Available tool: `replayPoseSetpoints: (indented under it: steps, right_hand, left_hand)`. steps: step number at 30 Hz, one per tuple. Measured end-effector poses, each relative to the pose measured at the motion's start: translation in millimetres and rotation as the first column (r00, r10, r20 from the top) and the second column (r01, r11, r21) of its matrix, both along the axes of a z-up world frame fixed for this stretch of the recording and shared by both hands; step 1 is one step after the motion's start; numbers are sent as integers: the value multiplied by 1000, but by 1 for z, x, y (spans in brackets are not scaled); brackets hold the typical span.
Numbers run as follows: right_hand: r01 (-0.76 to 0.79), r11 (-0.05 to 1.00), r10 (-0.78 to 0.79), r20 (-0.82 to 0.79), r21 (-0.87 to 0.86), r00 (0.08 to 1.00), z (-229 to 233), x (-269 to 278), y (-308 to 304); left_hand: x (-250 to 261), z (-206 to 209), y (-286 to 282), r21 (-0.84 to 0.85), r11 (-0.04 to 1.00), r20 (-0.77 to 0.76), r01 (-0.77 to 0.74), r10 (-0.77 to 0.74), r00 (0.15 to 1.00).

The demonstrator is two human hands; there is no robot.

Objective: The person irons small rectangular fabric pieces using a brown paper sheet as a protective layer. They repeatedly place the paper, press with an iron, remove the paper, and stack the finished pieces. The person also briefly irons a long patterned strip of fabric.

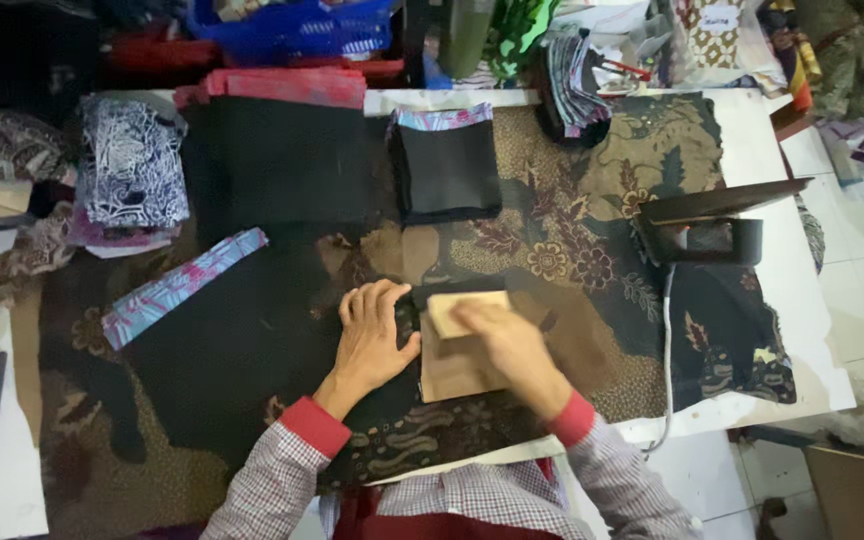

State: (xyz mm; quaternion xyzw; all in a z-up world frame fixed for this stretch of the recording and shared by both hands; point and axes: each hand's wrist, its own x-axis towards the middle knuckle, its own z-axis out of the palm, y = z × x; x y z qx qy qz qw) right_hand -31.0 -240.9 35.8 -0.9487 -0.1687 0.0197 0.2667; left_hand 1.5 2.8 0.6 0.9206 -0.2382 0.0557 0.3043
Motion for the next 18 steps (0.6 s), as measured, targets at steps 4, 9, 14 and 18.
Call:
replayPoseSetpoints:
  steps: [4, 9, 14, 18]
  right_hand:
    - [307, 950, -294, 177, -52, 939, 44, -16, -54]
    - [81, 988, -51, 214, -135, 975, 63, -36, -61]
    - [-125, 982, 152, 197, -145, 969, 42, -61, -42]
    - [-174, 978, 197, 252, -113, 947, 38, -73, -55]
  left_hand:
    - [-4, 0, -1, 41, 998, 56, 41, -43, 998]
    - [-3, 3, -2, 73, 993, 74, 90, -95, 993]
    - [-3, -1, -4, 110, 992, 72, 65, -73, 995]
    - [-2, -2, -3, 125, 990, 48, 66, -73, 996]
